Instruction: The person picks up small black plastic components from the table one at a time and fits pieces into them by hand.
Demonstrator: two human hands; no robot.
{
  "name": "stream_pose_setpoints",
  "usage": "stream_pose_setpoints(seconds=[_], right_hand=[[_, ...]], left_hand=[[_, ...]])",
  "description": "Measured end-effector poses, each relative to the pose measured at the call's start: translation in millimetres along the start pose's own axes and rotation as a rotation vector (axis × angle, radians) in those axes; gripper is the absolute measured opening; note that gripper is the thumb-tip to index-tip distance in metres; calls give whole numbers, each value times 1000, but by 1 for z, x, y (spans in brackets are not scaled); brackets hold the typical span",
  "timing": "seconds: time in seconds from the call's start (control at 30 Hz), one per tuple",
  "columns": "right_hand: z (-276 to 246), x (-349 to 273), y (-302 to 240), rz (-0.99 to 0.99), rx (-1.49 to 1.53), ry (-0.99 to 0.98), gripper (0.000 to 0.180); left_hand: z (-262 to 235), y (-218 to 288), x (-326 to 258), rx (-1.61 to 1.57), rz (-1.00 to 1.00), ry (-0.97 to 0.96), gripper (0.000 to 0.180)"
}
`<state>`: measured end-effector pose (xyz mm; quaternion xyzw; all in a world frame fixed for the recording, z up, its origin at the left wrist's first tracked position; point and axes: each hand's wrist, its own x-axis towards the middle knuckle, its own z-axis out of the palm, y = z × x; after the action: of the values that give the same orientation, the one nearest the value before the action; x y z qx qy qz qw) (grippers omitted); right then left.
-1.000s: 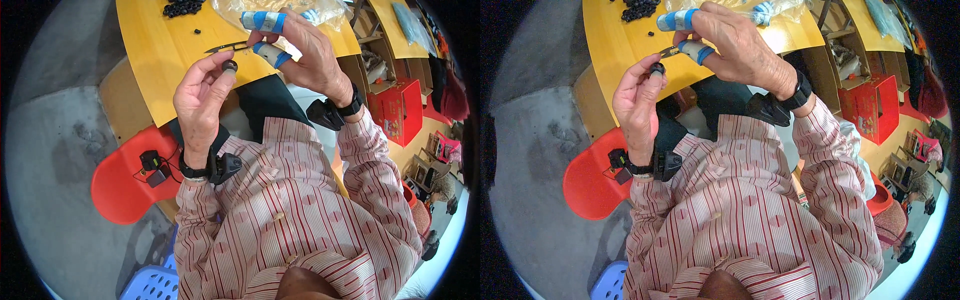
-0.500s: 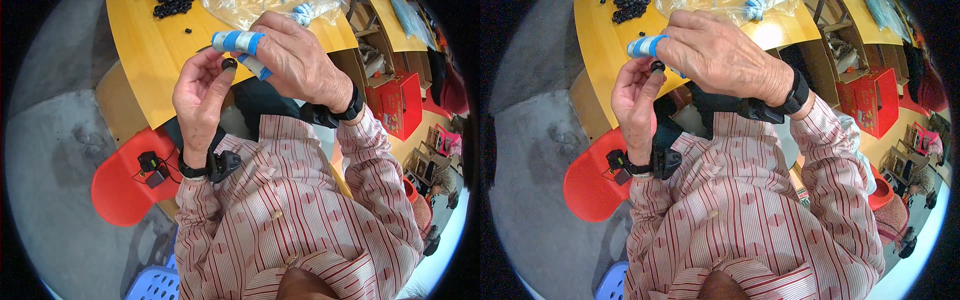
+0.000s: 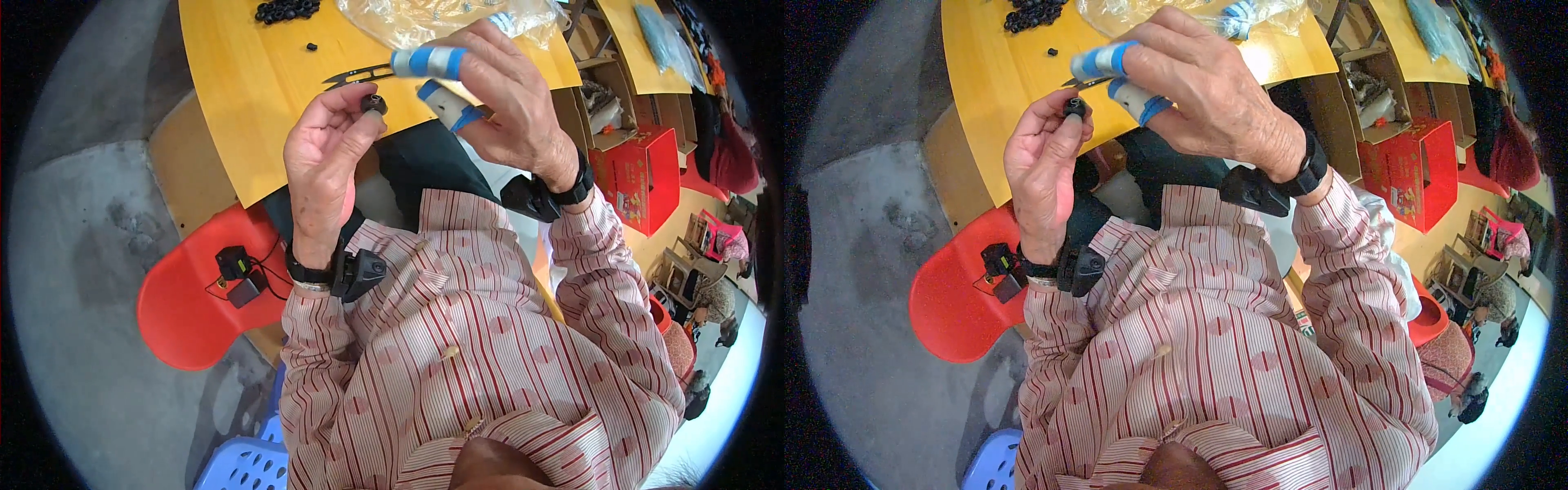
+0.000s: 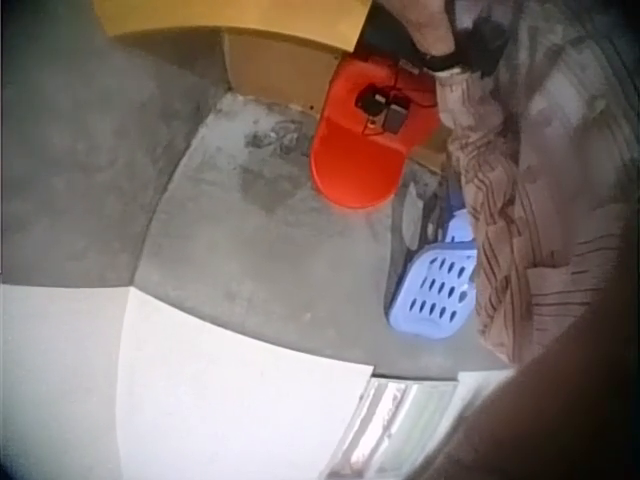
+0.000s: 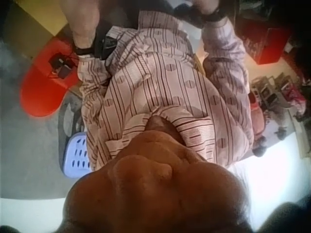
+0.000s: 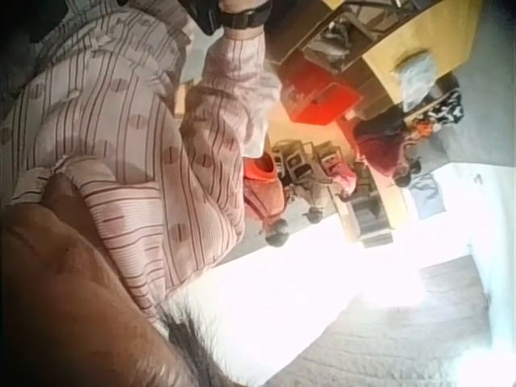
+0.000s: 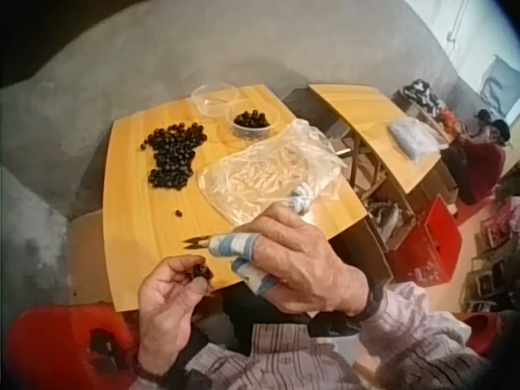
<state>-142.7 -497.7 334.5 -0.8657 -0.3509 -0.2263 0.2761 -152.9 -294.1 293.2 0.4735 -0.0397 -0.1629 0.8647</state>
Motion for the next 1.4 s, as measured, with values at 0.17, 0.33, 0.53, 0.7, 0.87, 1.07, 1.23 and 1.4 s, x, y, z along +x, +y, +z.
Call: stream_pose_setpoints(seconds=[0.17, 0.33, 0.53, 0.7, 0.87, 1.07, 1.23, 1.4], right_hand=[[13, -3, -6, 45, 20, -20, 35], [22, -3, -6, 41, 29, -41, 34], [27, -5, -7, 53, 65, -58, 35], [32, -5, -13, 53, 106, -174, 37], [44, 5, -4, 96, 226, -249, 25], [104, 40, 63, 179, -42, -134, 16], [153, 62, 78, 240, -181, -236, 20], [169, 63, 81, 287, -218, -308, 23]], left_hand=[[2, 2, 0, 17, 35, -19, 28], [-1, 1, 1, 57, 64, -4, 27], [-5, 2, 1, 16, -5, 11, 25], [-17, -3, -8, 50, -71, 39, 21], [-37, -13, -23, 116, -147, 77, 19], [-45, -11, -32, 196, -108, 146, 17], [-40, -3, -31, 192, -43, 179, 18], [-36, 4, -30, 197, -24, 180, 19]])
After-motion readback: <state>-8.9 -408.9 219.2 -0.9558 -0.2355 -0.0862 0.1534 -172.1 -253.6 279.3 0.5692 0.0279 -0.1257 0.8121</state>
